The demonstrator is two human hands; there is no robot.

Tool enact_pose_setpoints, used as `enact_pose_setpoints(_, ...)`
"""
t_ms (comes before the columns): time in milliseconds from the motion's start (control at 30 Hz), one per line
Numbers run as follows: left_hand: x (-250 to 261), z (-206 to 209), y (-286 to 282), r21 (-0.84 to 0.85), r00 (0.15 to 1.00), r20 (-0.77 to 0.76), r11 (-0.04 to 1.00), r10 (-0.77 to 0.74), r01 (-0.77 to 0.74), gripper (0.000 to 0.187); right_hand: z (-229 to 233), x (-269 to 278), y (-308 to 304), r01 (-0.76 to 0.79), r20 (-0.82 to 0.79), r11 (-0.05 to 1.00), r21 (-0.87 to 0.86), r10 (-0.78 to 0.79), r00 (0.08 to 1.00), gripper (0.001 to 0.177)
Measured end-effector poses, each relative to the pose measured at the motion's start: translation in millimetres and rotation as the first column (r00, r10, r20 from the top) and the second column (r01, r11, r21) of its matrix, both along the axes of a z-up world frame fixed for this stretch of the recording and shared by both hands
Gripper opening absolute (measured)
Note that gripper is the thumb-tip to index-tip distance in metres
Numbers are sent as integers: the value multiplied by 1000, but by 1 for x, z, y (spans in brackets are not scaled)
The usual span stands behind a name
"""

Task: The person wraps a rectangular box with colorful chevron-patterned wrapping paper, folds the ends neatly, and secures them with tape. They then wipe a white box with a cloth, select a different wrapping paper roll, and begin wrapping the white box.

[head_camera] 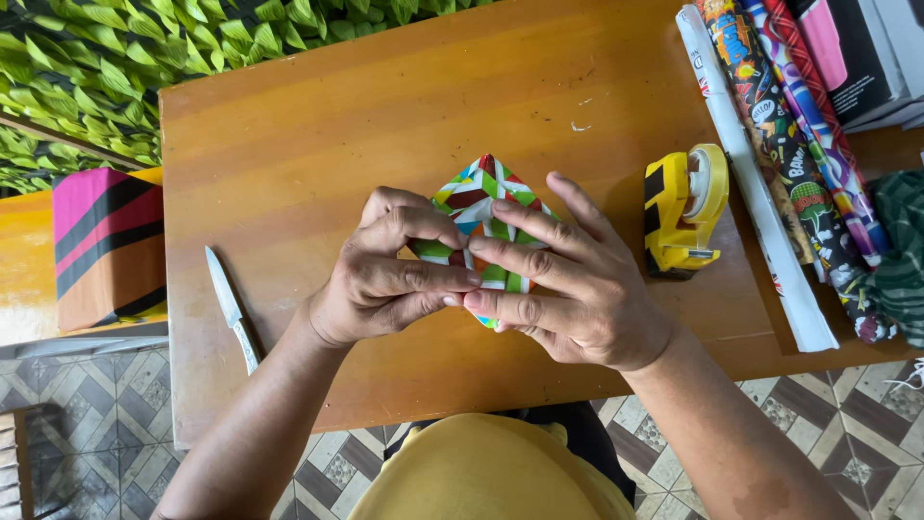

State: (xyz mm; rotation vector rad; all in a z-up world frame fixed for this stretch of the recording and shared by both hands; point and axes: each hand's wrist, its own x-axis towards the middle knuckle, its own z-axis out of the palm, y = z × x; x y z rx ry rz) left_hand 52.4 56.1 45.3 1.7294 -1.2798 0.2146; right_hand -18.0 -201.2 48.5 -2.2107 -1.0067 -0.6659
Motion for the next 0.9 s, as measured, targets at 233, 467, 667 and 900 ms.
enact_pose_setpoints(233, -32, -13, -26, -33, 963, 5, 963, 268, -268, 63, 0, 1, -4, 83, 12, 996, 36, -84, 996, 27)
enact_pose_setpoints(467, -43, -34, -51, -54, 913, -75, 913, 401, -405, 71, -5, 4, -14, 81, 13, 995, 63, -82, 997, 26)
enact_pose_setpoints(667, -17, -27, -67, -166, 941, 85, 935, 329, -312, 69, 5, 8, -46, 114, 209, 993, -33, -105, 972, 30)
enact_pose_setpoints(900, 17, -44, -82, -119, 972, -2, 966, 233, -232, 70, 9, 23, -49, 280, 203, 954, -104, -255, 945, 30)
